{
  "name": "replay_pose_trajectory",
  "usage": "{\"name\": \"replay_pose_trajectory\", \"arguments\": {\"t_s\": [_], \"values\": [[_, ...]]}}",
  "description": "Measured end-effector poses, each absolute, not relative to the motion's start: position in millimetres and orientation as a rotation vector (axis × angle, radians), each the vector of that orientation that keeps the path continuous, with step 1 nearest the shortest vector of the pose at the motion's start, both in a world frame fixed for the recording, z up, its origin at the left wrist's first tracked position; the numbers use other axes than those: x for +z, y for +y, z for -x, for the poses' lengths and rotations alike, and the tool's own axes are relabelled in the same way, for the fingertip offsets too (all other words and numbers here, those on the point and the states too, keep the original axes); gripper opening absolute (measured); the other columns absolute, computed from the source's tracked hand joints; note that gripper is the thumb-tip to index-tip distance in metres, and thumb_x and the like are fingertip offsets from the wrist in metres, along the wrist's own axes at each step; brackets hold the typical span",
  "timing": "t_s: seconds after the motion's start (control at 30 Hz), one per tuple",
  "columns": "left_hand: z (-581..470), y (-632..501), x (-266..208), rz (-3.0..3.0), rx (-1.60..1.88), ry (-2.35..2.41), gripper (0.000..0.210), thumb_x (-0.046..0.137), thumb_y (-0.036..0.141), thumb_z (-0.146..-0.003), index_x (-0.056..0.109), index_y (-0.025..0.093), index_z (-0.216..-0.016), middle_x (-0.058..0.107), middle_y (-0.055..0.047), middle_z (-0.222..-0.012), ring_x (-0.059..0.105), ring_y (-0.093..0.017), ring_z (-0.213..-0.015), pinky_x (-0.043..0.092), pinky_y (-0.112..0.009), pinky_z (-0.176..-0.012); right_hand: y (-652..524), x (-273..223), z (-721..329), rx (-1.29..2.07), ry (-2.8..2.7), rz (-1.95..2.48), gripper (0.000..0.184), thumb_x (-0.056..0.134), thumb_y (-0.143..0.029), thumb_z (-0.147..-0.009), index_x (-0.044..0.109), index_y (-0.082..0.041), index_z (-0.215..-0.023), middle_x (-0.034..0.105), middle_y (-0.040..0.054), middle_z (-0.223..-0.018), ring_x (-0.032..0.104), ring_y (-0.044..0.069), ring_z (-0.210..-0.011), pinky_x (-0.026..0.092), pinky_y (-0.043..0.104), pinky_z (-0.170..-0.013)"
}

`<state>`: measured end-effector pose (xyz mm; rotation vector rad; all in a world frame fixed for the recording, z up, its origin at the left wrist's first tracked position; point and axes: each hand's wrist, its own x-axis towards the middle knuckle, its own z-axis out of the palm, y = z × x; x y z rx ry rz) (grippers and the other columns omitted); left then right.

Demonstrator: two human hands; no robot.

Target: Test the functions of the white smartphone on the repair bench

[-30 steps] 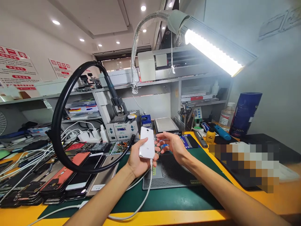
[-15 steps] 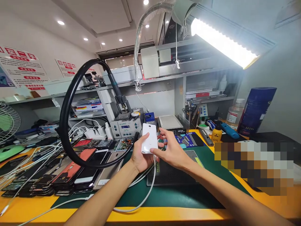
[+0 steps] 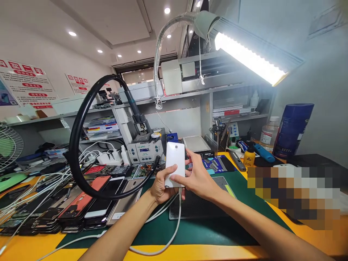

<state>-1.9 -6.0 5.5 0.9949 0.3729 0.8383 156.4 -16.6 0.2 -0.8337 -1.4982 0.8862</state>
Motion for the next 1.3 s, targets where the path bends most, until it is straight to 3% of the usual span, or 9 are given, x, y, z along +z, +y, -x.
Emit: {"name": "replay_pose_trajectory", "arguments": {"t_s": [0.13,0.23,0.37,0.5,0.73,0.87,1.03,1.17,1.3], "values": [[3.4,-9.8,4.3,-1.074,0.735,0.341,0.076,0.072,0.049,-0.080,0.054,0.006,-0.140,0.069,-0.009,-0.073,0.068,-0.022,-0.064,0.057,-0.028,-0.047,-18.9,17.1,-162.0,0.738,-1.549,0.929,0.093,0.082,-0.043,-0.074,0.038,-0.027,-0.154,0.049,0.0140,-0.140,0.059,0.028,-0.118,0.057,0.044,-0.093],[4.8,-10.2,3.2,-1.104,0.697,0.349,0.073,0.075,0.050,-0.077,0.058,0.008,-0.134,0.069,-0.010,-0.074,0.067,-0.020,-0.065,0.056,-0.026,-0.049,-19.8,25.9,-163.8,0.720,-1.535,0.947,0.079,0.081,-0.041,-0.074,0.048,-0.026,-0.145,0.056,0.0115,-0.136,0.061,0.025,-0.115,0.057,0.039,-0.091],[5.5,-9.1,0.6,-1.114,0.682,0.386,0.055,0.079,0.049,-0.073,0.068,0.010,-0.110,0.069,-0.010,-0.073,0.066,-0.019,-0.064,0.055,-0.024,-0.047,-18.9,28.0,-163.6,0.870,-1.496,0.939,0.051,0.079,-0.044,-0.076,0.064,-0.020,-0.118,0.068,0.0098,-0.117,0.069,0.021,-0.088,0.057,0.034,-0.075],[4.8,-8.9,-2.0,-1.161,0.634,0.362,0.048,0.078,0.051,-0.073,0.070,0.010,-0.097,0.069,-0.011,-0.070,0.064,-0.018,-0.057,0.052,-0.024,-0.046,-18.2,30.1,-164.5,0.910,-1.464,0.895,0.041,0.077,-0.046,-0.079,0.068,-0.017,-0.105,0.073,0.0080,-0.098,0.068,0.022,-0.086,0.055,0.033,-0.074],[-2.8,-22.9,11.3,-1.204,0.549,0.357,0.052,0.075,0.054,-0.072,0.073,0.007,-0.095,0.068,-0.010,-0.067,0.060,-0.015,-0.048,0.048,-0.023,-0.045,-19.0,38.7,-169.9,0.958,-1.374,0.953,0.044,0.074,-0.059,-0.076,0.067,-0.017,-0.089,0.069,0.0046,-0.080,0.059,0.017,-0.066,0.041,0.025,-0.049],[-4.8,-27.2,16.1,-1.199,0.551,0.375,0.053,0.074,0.055,-0.074,0.074,0.006,-0.094,0.067,-0.009,-0.065,0.058,-0.013,-0.045,0.047,-0.022,-0.045,-15.0,35.7,-171.7,0.950,-1.357,0.974,0.047,0.070,-0.063,-0.079,0.069,-0.017,-0.088,0.067,0.0046,-0.078,0.057,0.017,-0.066,0.041,0.025,-0.050],[-1.5,-19.0,6.7,-1.158,0.533,0.347,0.060,0.069,0.054,-0.080,0.073,0.000,-0.109,0.068,-0.012,-0.068,0.060,-0.015,-0.049,0.049,-0.022,-0.045,-10.9,32.1,-172.8,0.962,-1.334,0.972,0.050,0.066,-0.066,-0.081,0.067,-0.017,-0.080,0.060,0.0021,-0.072,0.051,0.015,-0.062,0.045,0.025,-0.050],[-1.4,-13.1,-1.6,-1.072,0.538,0.281,0.060,0.064,0.051,-0.087,0.068,0.003,-0.122,0.074,-0.019,-0.089,0.065,-0.020,-0.058,0.053,-0.025,-0.043,-9.3,31.8,-172.7,0.986,-1.308,0.976,0.055,0.060,-0.070,-0.083,0.053,-0.018,-0.067,0.046,-0.0015,-0.064,0.045,0.013,-0.060,0.051,0.025,-0.050],[-5.0,-14.4,-3.2,-0.961,0.592,0.219,0.058,0.060,0.049,-0.091,0.064,0.006,-0.131,0.073,-0.022,-0.111,0.069,-0.022,-0.063,0.055,-0.027,-0.040,-6.5,30.0,-172.6,0.960,-1.297,1.000,0.057,0.058,-0.071,-0.083,0.047,-0.019,-0.062,0.043,-0.0011,-0.062,0.044,0.013,-0.059,0.050,0.023,-0.046]]}}
